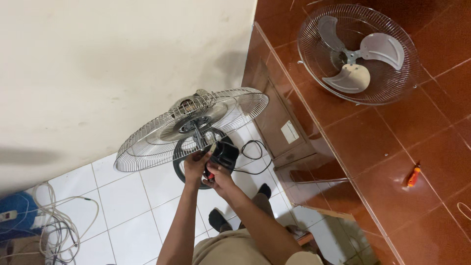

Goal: The person uses a screwdriver to loosen and remove the front grill of a standing fan. They then detach the grill and place it on the floor next to the fan.

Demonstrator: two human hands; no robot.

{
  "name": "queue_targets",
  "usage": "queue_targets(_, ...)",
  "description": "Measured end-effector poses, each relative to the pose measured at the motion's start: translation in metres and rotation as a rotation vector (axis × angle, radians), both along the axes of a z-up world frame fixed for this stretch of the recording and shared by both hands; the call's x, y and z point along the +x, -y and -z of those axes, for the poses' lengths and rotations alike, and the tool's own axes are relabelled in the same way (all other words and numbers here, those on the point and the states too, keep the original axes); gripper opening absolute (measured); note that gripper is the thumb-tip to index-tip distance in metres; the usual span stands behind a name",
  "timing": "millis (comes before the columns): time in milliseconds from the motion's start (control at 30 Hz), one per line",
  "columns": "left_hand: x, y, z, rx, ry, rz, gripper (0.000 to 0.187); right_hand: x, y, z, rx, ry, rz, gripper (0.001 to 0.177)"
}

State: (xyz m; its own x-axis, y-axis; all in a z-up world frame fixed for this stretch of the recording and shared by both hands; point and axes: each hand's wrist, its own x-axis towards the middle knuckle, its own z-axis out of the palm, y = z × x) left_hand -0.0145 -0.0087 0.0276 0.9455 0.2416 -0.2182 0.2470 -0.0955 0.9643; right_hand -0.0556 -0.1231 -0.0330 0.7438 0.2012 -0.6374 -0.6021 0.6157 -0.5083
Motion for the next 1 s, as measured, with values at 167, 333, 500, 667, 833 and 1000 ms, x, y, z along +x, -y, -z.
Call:
queue_targets(167,0.001,-0.002,0.015,-0.097,-0.018,0.037,0.037,-0.001,0.003,-0.015,-0.079,-0.005,-0.026,0.032)
queue_targets(333,0.005,0.002,0.022,-0.204,-0.064,0.005,0.027,-0.002,0.006,-0.021,-0.120,-0.002,0.002,0.034)
queue_targets(500,0.005,0.000,0.015,-0.272,-0.149,0.018,0.027,-0.001,0.008,-0.029,-0.057,0.090,-0.016,0.030)
queue_targets(667,0.003,-0.003,0.011,-0.405,-0.135,0.081,0.025,0.000,0.011,-0.039,-0.017,0.008,-0.019,0.035)
queue_targets(833,0.003,-0.007,0.011,-0.371,-0.154,0.127,0.026,0.002,0.013,-0.029,-0.014,0.013,-0.083,0.039)
queue_targets(1000,0.007,0.001,0.010,-0.296,-0.122,0.100,0.032,0.005,0.015,-0.013,-0.066,0.051,-0.065,0.035)
